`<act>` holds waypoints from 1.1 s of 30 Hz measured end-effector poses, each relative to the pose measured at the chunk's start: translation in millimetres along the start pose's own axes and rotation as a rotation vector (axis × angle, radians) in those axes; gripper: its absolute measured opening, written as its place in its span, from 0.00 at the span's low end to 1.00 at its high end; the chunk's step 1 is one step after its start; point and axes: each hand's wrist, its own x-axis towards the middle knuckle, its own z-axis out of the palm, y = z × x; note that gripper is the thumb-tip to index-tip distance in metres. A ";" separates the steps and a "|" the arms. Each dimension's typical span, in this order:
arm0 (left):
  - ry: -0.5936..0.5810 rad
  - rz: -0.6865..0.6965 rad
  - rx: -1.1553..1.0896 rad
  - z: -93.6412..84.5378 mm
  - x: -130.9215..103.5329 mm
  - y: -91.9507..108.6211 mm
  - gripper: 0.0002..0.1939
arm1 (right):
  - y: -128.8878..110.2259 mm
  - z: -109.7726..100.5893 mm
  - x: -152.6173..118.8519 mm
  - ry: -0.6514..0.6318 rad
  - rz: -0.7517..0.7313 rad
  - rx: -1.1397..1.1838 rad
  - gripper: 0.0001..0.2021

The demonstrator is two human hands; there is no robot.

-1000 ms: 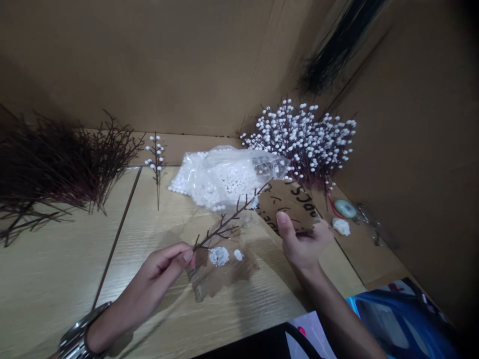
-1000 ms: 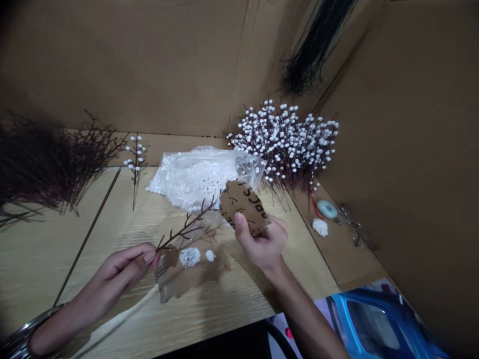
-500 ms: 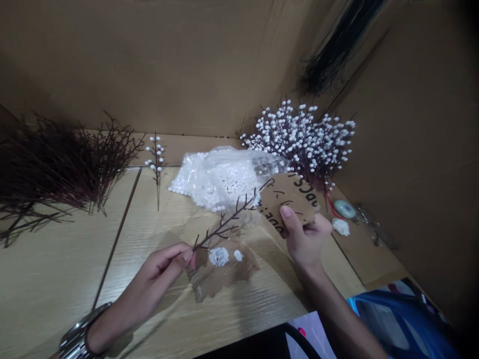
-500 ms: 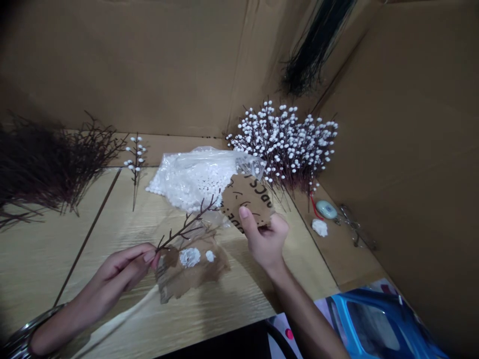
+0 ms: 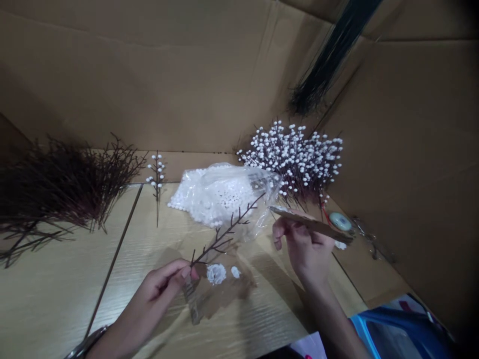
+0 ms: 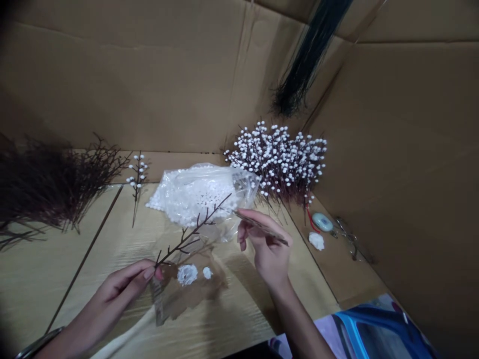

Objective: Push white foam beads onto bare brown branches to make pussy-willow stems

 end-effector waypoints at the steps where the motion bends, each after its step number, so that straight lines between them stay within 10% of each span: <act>1: 0.000 -0.003 0.001 0.1 0.1 -0.5 0.18 | 0.2 -0.3 -0.3 -0.005 0.006 -0.013 0.10; 8: -0.011 -0.005 -0.001 1.0 0.0 1.4 0.18 | 2.0 0.9 -0.2 0.220 0.092 -0.245 0.30; 26: 0.013 0.018 -0.065 -2.8 -1.2 -0.1 0.19 | 12.6 4.3 4.5 -0.061 0.241 -0.189 0.29; 33: 0.045 0.011 -0.058 -3.1 0.2 0.8 0.20 | 16.4 3.3 7.6 0.063 0.242 -0.133 0.28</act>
